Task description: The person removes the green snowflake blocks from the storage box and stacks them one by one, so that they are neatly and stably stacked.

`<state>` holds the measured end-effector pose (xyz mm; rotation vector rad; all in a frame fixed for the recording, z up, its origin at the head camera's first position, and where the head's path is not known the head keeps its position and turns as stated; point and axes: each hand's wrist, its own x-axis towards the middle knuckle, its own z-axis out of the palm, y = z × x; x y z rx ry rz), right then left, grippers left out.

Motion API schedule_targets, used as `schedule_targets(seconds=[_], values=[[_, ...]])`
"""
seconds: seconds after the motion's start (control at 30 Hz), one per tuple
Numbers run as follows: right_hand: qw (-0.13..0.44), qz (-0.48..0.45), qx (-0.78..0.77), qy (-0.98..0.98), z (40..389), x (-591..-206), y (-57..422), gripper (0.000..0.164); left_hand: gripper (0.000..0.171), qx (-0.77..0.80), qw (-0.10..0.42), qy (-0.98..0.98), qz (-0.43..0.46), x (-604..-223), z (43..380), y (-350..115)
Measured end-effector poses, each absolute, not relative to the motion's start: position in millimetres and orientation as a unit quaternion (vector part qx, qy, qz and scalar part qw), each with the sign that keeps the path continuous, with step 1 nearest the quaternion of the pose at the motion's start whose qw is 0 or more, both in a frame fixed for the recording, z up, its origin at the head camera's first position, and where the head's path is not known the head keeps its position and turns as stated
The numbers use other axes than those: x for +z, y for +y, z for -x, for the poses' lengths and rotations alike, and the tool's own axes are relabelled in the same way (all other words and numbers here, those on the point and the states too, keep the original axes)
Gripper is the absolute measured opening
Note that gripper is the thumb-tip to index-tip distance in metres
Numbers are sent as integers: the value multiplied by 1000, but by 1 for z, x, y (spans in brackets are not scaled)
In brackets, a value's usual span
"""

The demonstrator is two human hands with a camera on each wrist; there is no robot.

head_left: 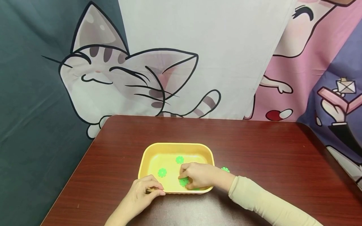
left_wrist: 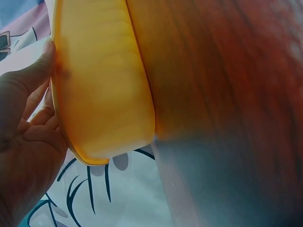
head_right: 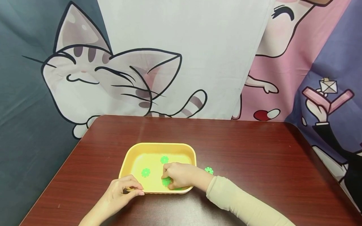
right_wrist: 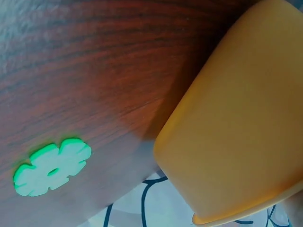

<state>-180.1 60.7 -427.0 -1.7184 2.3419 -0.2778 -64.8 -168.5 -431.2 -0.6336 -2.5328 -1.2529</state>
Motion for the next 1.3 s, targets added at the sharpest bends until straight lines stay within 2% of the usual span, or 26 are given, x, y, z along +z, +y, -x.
schedule_targets(seconds=[0.2, 0.47, 0.57, 0.93, 1.3], values=[[82, 592, -92, 796, 179, -425, 62, 33, 7, -432, 115, -869, 213, -431, 65, -168], [-45, 609, -137, 780, 179, -414, 75, 27, 6, -436, 109, -866, 218, -430, 64, -167], [-75, 600, -160, 780, 182, -407, 84, 29, 6, -434, 112, -867, 217, -430, 64, -167], [-131, 545, -242, 792, 195, -393, 135, 33, 6, -431, 115, -869, 216, -430, 64, -167], [-114, 457, -274, 839, 191, -395, 183, 36, 7, -430, 129, -865, 223, -431, 63, -167]])
